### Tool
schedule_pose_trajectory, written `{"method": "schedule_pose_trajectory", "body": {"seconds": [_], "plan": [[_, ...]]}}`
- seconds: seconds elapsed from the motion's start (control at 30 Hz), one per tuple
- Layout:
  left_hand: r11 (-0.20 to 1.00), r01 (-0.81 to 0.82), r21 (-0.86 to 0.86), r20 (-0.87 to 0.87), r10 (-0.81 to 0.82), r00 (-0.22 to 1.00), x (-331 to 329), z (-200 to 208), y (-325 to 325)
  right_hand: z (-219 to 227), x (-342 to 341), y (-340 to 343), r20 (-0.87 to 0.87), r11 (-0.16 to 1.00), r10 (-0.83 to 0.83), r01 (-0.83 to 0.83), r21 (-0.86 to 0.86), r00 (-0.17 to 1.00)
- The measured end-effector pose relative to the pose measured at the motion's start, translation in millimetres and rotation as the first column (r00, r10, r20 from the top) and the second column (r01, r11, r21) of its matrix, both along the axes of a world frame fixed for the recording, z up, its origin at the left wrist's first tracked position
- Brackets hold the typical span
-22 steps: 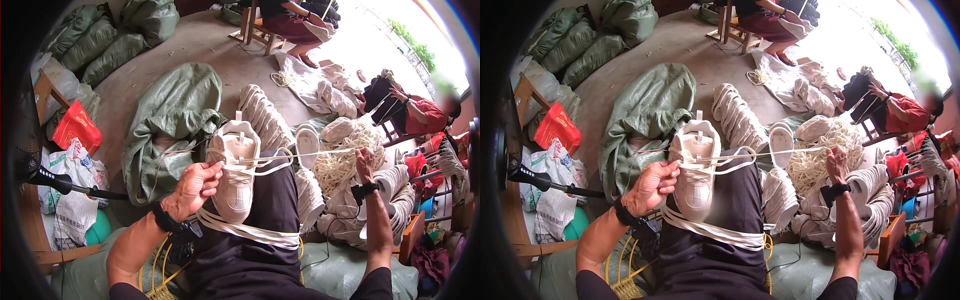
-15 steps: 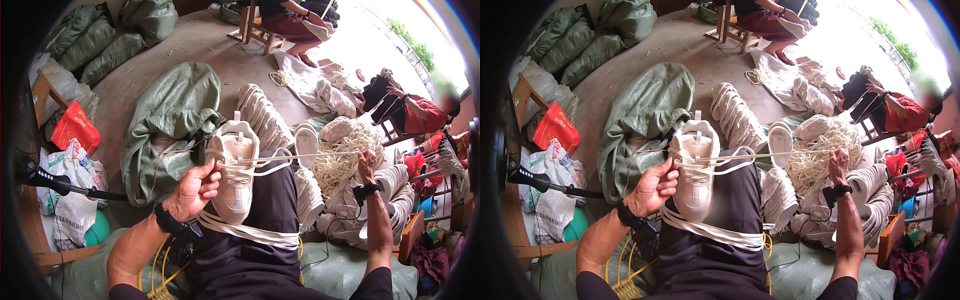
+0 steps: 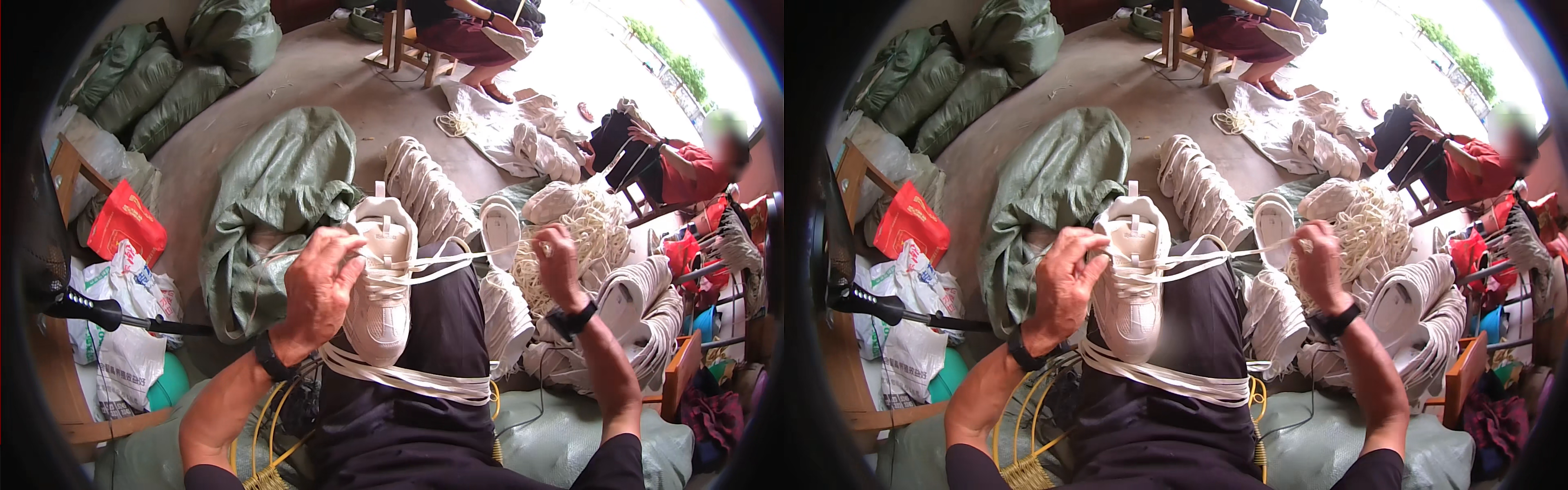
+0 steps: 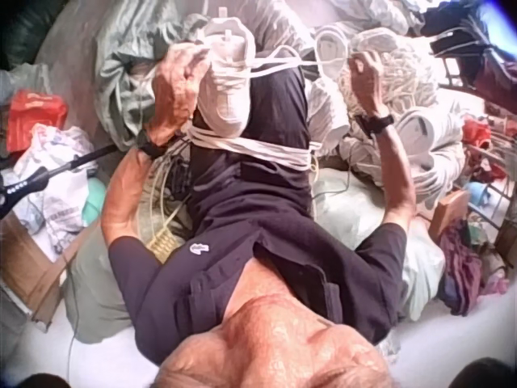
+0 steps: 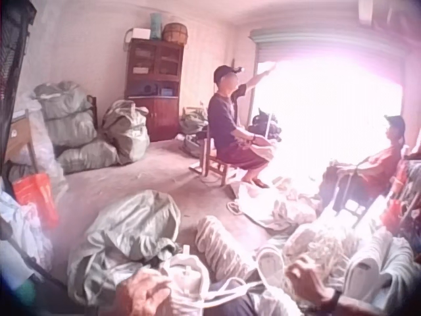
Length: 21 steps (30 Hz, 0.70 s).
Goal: Lacing a white sneaker by hand in a shoe manufacturing environment.
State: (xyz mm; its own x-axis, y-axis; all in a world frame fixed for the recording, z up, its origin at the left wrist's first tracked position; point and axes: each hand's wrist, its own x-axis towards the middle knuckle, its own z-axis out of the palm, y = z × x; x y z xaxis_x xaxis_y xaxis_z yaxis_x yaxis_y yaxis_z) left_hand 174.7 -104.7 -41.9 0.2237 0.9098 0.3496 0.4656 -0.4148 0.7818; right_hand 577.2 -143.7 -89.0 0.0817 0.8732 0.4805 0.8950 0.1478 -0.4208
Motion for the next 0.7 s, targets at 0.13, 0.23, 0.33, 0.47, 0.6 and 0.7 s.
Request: {"method": "schedule_pose_trajectory", "body": {"seconds": [0.13,0.23,0.33,0.47,0.6,0.7], "plan": [[0.927,0.235,0.292,-0.447,-0.085,0.891,8.9,6.7,17.8,23.4,-105.9,2.2,-0.037,0.898,0.440,-0.440,-0.004,0.897],[0.921,0.288,0.262,-0.544,-0.105,0.832,10.6,9.2,20.8,31.8,-150.1,5.7,-0.058,0.852,0.518,-0.521,-0.050,0.853],[0.924,0.294,0.245,-0.593,-0.097,0.800,11.3,11.9,21.6,26.5,-164.6,9.6,-0.005,0.858,0.501,-0.497,-0.130,0.866],[0.937,0.292,0.191,-0.515,-0.157,0.842,10.2,7.5,26.0,16.1,-169.9,11.3,-0.104,0.841,0.503,-0.513,-0.171,0.858],[0.954,0.236,0.184,-0.332,-0.165,0.929,6.4,2.9,25.9,18.4,-169.6,11.5,-0.385,0.841,0.416,-0.510,-0.183,0.824],[0.964,0.206,0.165,-0.337,-0.142,0.931,-1.3,4.4,24.6,26.4,-163.1,13.1,-0.534,0.716,0.271,-0.539,-0.445,0.801]]}}
